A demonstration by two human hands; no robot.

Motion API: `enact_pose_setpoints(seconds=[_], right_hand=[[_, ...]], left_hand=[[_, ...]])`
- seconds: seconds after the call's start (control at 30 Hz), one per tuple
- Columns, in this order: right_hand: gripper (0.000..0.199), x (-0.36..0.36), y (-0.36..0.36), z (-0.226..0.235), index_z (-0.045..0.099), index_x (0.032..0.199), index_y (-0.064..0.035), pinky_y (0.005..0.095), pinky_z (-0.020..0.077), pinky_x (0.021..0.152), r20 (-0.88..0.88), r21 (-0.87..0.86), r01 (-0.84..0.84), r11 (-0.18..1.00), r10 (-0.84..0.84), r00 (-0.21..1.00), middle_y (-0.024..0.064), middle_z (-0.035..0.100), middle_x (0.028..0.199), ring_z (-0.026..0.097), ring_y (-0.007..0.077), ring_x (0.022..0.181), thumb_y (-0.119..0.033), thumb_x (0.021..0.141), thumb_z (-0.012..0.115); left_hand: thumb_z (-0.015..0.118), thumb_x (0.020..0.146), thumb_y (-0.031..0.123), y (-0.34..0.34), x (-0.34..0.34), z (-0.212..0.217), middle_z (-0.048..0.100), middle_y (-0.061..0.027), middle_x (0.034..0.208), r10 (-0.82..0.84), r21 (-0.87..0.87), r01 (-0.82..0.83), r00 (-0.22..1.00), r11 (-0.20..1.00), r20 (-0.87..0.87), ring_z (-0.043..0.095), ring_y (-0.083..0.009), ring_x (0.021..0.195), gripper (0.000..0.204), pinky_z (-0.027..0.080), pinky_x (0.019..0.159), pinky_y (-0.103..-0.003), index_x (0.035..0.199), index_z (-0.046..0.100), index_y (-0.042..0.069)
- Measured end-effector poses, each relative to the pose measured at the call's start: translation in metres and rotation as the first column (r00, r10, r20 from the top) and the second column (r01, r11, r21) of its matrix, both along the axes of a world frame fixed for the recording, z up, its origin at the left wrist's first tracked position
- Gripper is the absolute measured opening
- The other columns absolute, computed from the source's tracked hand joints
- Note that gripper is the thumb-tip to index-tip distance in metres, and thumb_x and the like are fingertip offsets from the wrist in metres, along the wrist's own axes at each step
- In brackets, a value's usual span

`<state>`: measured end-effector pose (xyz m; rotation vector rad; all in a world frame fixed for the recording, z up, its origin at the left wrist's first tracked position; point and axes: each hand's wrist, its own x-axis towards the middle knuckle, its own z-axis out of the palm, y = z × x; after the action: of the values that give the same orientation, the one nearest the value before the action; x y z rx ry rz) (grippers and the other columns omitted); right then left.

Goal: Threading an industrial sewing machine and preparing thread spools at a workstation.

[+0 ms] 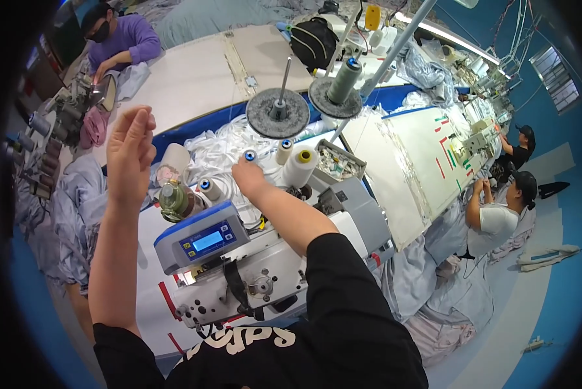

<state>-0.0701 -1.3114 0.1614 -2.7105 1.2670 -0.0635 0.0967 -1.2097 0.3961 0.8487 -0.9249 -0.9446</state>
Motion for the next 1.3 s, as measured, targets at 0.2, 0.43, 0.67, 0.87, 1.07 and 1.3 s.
enact_pose_setpoints(seconds=[0.2, 0.43, 0.67, 0.87, 1.07, 1.3], right_hand=[[0.025, -0.018, 0.013, 0.125, 0.059, 0.088, -0.0041, 0.0435, 0.0485, 0.072, -0.077, 0.207, -0.016, 0.978, 0.033, 0.996, 0.0166, 0.061, 0.094, 0.061, 0.0351, 0.083, -0.015, 0.067, 0.065], [0.037, -0.096, 0.049, 0.323, 0.058, 0.104, -0.0006, 0.0297, 0.0489, 0.067, 0.549, -0.113, -0.059, 0.992, 0.112, 0.829, 0.0114, 0.059, 0.091, 0.06, 0.02, 0.081, -0.014, 0.071, 0.07], [0.033, -0.095, -0.03, 0.361, 0.056, 0.105, -0.0016, 0.0258, 0.0477, 0.066, 0.452, -0.402, 0.176, 0.898, 0.027, 0.892, 0.0067, 0.062, 0.086, 0.06, 0.0139, 0.075, -0.019, 0.078, 0.063], [0.047, -0.078, -0.06, 0.295, 0.061, 0.099, 0.0002, 0.0318, 0.0497, 0.074, 0.41, -0.281, 0.154, 0.947, -0.027, 0.912, 0.0157, 0.065, 0.086, 0.064, 0.0238, 0.077, -0.033, 0.066, 0.066], [0.043, -0.072, -0.063, 0.271, 0.064, 0.094, 0.001, 0.0338, 0.0501, 0.071, 0.48, -0.165, 0.168, 0.972, -0.069, 0.874, 0.0177, 0.064, 0.084, 0.064, 0.0267, 0.073, -0.03, 0.064, 0.066], [0.043, -0.081, -0.063, 0.261, 0.064, 0.091, 0.0018, 0.0351, 0.049, 0.072, 0.491, -0.287, 0.183, 0.94, -0.02, 0.871, 0.0175, 0.063, 0.082, 0.063, 0.0282, 0.078, -0.031, 0.064, 0.067]], left_hand=[[0.056, 0.09, 0.019, 0.004, -0.011, 0.005, 0.055, -0.0001, 0.079, -0.009, 0.016, 0.01, 0.999, 1.0, -0.04, 0.028, 0.0022, 0.047, 0.019, 0.021, 0.038, -0.014, 0.101, 0.057, 0.003], [0.056, 0.09, 0.019, 0.013, -0.013, 0.005, 0.054, 0.0003, 0.079, -0.029, 0.041, 0.031, 0.998, 0.999, -0.05, 0.028, 0.0024, 0.046, 0.017, 0.022, 0.038, -0.014, 0.097, 0.056, 0.004], [0.054, 0.09, 0.019, 0.016, -0.035, 0.009, 0.054, 0.0006, 0.079, -0.074, 0.094, 0.076, 0.997, 0.993, -0.016, 0.028, 0.0023, 0.047, 0.016, 0.021, 0.039, -0.014, 0.098, 0.055, 0.004], [0.053, 0.091, 0.018, 0.017, -0.043, 0.007, 0.054, -0.0009, 0.079, -0.114, 0.13, 0.113, 0.993, 0.985, 0.003, 0.028, 0.0024, 0.047, 0.017, 0.022, 0.039, -0.014, 0.098, 0.054, 0.002], [0.053, 0.091, 0.017, 0.012, -0.043, 0.005, 0.054, -0.0008, 0.08, -0.117, 0.149, 0.111, 0.993, 0.983, 0.033, 0.027, 0.0025, 0.046, 0.016, 0.022, 0.038, -0.014, 0.099, 0.054, 0.003], [0.054, 0.091, 0.017, 0.006, -0.052, 0.001, 0.053, -0.0003, 0.079, -0.134, 0.166, 0.129, 0.991, 0.978, 0.019, 0.027, 0.0026, 0.045, 0.016, 0.021, 0.038, -0.014, 0.098, 0.054, 0.003]])
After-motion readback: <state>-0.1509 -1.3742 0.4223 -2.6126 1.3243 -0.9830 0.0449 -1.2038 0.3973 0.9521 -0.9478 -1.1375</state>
